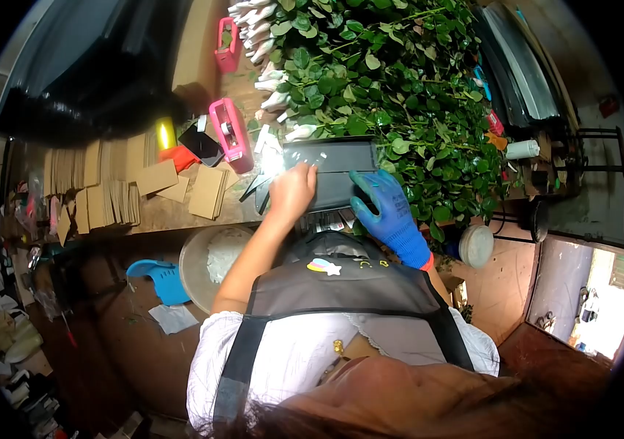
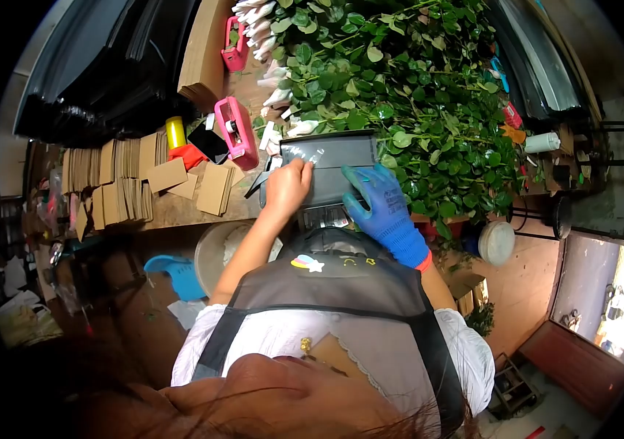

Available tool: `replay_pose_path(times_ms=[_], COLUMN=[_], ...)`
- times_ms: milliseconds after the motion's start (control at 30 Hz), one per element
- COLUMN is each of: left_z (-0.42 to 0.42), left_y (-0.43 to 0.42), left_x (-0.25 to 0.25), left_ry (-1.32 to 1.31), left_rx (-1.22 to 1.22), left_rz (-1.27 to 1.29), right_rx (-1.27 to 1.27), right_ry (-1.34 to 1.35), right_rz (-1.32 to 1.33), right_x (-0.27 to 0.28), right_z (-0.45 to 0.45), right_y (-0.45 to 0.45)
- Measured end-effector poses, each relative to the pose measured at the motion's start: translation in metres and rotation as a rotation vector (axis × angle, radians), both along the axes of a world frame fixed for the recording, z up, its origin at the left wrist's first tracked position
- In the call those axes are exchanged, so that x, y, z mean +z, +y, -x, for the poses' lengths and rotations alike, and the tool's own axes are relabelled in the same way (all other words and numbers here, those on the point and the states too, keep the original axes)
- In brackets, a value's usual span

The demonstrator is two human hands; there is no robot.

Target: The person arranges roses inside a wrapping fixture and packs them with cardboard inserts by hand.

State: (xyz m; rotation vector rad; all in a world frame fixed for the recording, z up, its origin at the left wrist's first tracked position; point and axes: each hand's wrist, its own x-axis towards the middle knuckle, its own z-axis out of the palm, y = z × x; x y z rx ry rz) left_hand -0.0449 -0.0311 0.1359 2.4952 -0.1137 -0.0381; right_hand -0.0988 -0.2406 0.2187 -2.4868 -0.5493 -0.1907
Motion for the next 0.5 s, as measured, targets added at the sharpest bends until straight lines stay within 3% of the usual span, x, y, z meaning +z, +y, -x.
replay_pose_path(times_ms=[33, 233, 433, 467, 500], left_z=[0.003, -0.001, 0.017, 0.019, 0.020], left_y=[-0.003, 0.010, 0.053, 0.062, 0.072], left_x=[0.007, 0.021, 0.024, 0.021, 0.016], left_ry=[0.015, 0.187, 0.407, 0.469, 0.531], left_rx=[0.026, -0.030, -0.087, -0.071, -0.058], left_rz=[-0.115, -0.216, -0.088, -0.035, 0.021], right_rx=[-0.001, 0.051, 0.112, -0.013, -0.109], right_ry=[0.002, -0.004, 0.595, 0.875, 0.942], right_rz=[0.007, -0.017, -0.461, -0.608, -0.860], right_x=[-0.004, -0.009, -0.055, -0.056, -0.066], right_z=[-0.001, -0.013, -0.052, -0.059, -0.067], right_y=[-0.004, -0.007, 0.026, 0.026, 0.028])
